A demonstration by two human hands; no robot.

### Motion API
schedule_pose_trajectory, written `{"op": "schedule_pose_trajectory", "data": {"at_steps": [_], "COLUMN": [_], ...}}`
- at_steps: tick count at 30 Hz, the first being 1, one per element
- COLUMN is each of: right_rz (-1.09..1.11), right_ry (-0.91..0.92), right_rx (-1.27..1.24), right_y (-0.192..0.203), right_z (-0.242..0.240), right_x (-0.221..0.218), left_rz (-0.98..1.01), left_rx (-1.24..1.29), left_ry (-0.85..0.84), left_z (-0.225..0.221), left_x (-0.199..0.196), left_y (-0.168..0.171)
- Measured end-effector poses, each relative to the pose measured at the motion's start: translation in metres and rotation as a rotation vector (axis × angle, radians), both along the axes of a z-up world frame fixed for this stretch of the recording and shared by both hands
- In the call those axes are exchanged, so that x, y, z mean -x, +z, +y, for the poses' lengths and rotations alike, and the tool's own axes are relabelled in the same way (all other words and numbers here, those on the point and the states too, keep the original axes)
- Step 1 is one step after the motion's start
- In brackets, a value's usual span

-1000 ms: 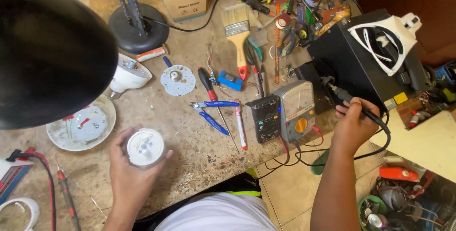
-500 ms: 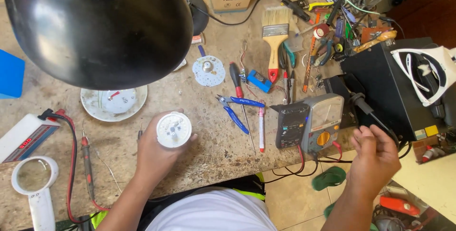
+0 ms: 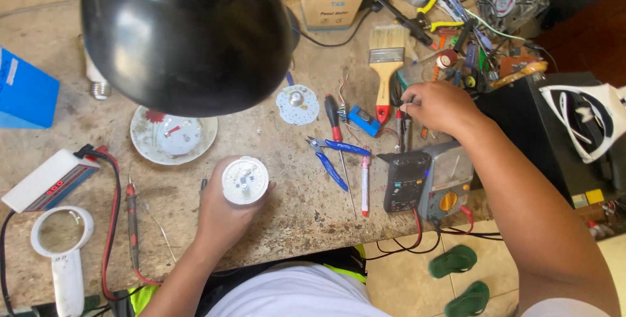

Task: Repairing LED bulbs by soldering components, testing circuits with a multimeter, and inspecting parts with a magnifying glass.

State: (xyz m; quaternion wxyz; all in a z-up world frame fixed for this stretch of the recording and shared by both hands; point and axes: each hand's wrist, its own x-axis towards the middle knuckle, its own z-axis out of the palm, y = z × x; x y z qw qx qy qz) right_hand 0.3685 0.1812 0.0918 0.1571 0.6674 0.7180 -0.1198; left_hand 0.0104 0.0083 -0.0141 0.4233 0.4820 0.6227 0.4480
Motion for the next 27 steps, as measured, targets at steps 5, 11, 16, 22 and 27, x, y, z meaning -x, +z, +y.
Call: {"op": "schedule_pose_trajectory", "data": {"at_steps": [5, 11, 16, 22, 27], "right_rz": [0.146, 0.070, -0.132, -0.110, 0.087], "right_ry": [0.155, 0.361, 0.592, 0.481, 0.497], "right_rx": [0.047, 0.182, 0.041, 0.133, 0.094], "right_y": [0.025, -0.019, -0.055, -0.059, -0.043], "right_z": [-0.011, -0.036, -0.039, -0.038, -0.048], "right_x": [0.057, 0.082, 0.095, 0.088, 0.089], "left_rz": [-0.024, -0.034, -0.054, -0.224, -0.282], "left_rx": [0.057, 0.060, -0.054, -0.156, -0.257], "left_ry": [0.008, -0.030, -0.018, -0.097, -0.231], "left_z": [0.001, 0.003, 0.004, 0.004, 0.006], "left_x": [0.004, 0.005, 0.005, 0.013, 0.013], "left_y": [0.009, 0.008, 0.004, 0.009, 0.010]}}
